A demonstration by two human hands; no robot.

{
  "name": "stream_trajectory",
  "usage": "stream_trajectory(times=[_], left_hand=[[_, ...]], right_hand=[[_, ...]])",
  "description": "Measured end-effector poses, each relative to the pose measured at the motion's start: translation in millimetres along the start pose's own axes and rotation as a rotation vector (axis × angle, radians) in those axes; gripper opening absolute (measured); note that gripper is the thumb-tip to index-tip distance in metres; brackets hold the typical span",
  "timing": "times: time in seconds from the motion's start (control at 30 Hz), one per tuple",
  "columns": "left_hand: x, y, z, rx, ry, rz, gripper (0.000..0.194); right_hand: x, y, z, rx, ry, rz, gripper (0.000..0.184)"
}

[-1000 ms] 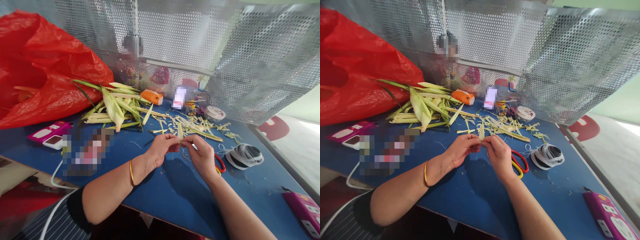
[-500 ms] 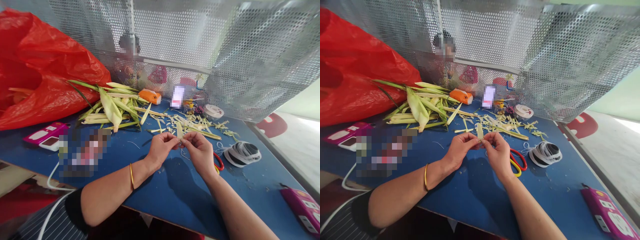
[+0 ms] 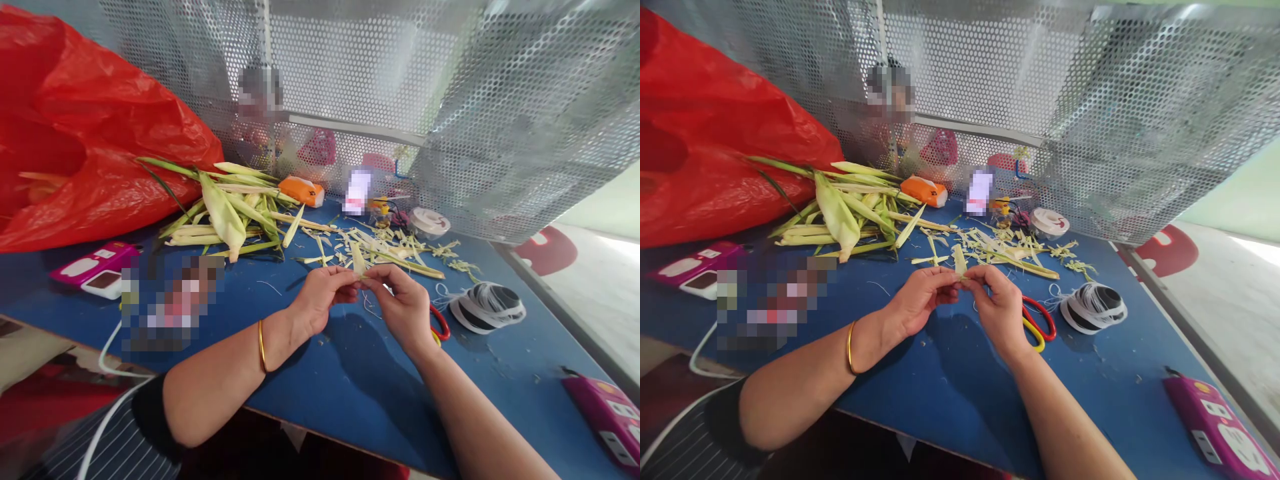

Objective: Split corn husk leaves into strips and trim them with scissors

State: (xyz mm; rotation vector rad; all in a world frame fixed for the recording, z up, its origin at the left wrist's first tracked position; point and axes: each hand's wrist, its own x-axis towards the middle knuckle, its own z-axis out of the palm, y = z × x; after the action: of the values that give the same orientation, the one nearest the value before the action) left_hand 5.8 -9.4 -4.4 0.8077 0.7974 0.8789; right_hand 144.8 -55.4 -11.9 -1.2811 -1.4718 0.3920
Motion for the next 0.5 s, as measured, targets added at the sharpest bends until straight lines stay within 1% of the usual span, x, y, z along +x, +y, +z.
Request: stream_trajectory(times=[0.17,0.27,0.4,0.5], left_hand=[[0.6,0.6,-0.9,-0.013,-0.005,-0.018,0.011],[-0.2,1.4,1.0,0.024,0.010,0.036,0.009],[-1.9,1.7,4.6,0.099,0.039,0.158,0.006],[-2.6,0.2,6.0,0.123,0.045,0.191,0.006]], right_hand=[[0.9,2.6,-2.3,-0.087,-0.003,-0.029,0.008],[1.3,3.1,-2.4,-0.099,-0.008,-0.045,0.008],[0.5,1.7,-0.5,0.001,0.008,0.046,0.006],[0.0,1.3,1.5,0.089,0.032,0.115,0.004]])
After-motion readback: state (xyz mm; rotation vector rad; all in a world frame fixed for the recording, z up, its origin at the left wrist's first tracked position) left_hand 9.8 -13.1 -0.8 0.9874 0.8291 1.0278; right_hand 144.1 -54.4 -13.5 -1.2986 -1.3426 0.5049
